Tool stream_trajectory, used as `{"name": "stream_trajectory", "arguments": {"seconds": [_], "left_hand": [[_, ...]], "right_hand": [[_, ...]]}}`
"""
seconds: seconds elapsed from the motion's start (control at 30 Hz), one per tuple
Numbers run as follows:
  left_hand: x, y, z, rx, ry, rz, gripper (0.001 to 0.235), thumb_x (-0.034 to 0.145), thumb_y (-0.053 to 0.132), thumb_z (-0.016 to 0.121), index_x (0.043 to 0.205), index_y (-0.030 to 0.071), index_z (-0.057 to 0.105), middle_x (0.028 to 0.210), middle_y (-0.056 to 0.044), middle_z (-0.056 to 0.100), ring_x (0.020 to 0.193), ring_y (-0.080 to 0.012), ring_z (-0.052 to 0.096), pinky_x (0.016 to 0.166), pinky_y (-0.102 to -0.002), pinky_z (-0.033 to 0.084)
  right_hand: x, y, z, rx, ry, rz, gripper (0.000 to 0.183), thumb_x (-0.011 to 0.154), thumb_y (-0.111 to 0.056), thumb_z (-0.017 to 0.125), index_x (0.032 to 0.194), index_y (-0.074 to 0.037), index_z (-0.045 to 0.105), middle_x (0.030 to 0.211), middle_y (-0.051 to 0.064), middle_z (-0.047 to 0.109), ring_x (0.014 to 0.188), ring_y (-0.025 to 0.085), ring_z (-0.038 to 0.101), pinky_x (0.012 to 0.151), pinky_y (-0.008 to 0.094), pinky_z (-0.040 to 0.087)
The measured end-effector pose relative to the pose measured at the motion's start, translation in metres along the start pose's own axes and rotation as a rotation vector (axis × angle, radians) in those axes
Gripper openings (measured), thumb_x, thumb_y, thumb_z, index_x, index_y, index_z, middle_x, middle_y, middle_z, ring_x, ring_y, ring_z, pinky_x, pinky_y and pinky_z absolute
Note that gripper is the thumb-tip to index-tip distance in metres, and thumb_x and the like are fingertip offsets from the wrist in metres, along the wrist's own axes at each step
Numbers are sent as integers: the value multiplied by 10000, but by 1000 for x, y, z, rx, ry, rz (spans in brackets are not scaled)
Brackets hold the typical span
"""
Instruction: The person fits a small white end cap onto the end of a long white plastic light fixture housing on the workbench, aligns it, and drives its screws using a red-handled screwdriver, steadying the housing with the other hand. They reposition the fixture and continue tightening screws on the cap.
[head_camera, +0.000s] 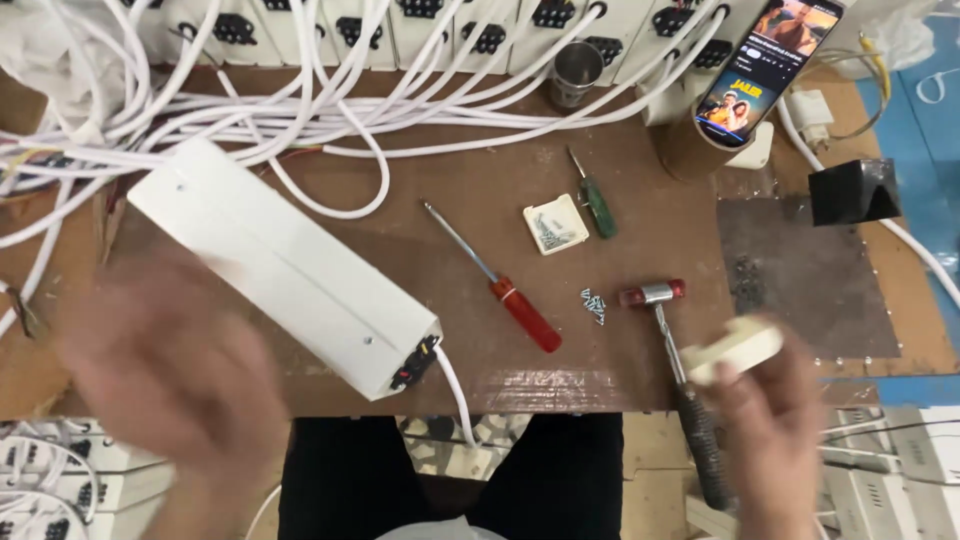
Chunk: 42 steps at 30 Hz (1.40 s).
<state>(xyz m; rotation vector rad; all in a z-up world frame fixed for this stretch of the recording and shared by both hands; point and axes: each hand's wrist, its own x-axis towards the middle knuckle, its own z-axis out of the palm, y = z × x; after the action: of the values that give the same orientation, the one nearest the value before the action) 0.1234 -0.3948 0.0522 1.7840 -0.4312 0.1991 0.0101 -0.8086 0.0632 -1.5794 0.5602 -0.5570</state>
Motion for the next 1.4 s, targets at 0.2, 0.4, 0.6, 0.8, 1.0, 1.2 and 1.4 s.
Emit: {"name": "stream_trajectory", "arguments": {"seconds": [0.2,0.4,0.6,0.8,1.0,1.2,1.4], "left_hand": [[2,94,104,-82,-471,244,723,866,180,801,1461,-33,451,1442,-255,577,1369,-375,563,1148,-431,458],[-42,32,139,-615,-477,-327,574,991,175,632,1500,-17,448,1409,-174,619,1315,-255,618,1110,-390,499],[-56,-14,157,-848,-494,-820,398,975,139,628,1336,-24,582,1205,-107,705,1115,-198,706,951,-362,612],[-43,-8,152,-1018,-410,-997,404,944,108,642,1319,-32,590,1212,-123,718,1111,-224,709,961,-353,604],[-48,-15,152,-1107,-442,-1000,428,926,89,636,1334,-28,580,1218,-163,722,1103,-245,715,947,-355,606],[-44,-18,147,-1101,-417,-1054,448,994,276,579,1330,-21,604,1168,-164,735,1074,-243,731,920,-346,610],[-50,-26,154,-1112,-464,-1035,494,1019,343,539,1315,-49,587,1134,-179,741,1029,-250,739,895,-357,616]], "right_hand": [[-61,-7,68,321,-406,59,645,866,-135,749,1441,-3,489,1294,167,638,1160,280,664,934,422,573],[-64,-7,83,-18,-544,162,538,811,-159,854,1247,-10,577,1045,129,718,944,201,707,806,343,586],[-48,-14,95,-553,-361,39,284,837,-232,801,1026,-28,743,762,106,792,662,140,747,602,286,582],[-24,1,112,-715,-261,-268,245,885,-186,736,1090,-53,719,969,131,756,749,234,766,604,343,594],[-15,21,125,-904,-267,-420,372,810,-222,818,1119,-44,713,1025,171,712,862,369,708,703,452,566],[-20,26,125,-787,-256,-434,359,815,-221,809,1122,-58,716,1085,172,718,875,371,718,713,438,579],[12,38,91,-886,-133,-395,212,900,-176,740,1097,-101,763,1047,153,723,816,345,727,706,419,580]]}}
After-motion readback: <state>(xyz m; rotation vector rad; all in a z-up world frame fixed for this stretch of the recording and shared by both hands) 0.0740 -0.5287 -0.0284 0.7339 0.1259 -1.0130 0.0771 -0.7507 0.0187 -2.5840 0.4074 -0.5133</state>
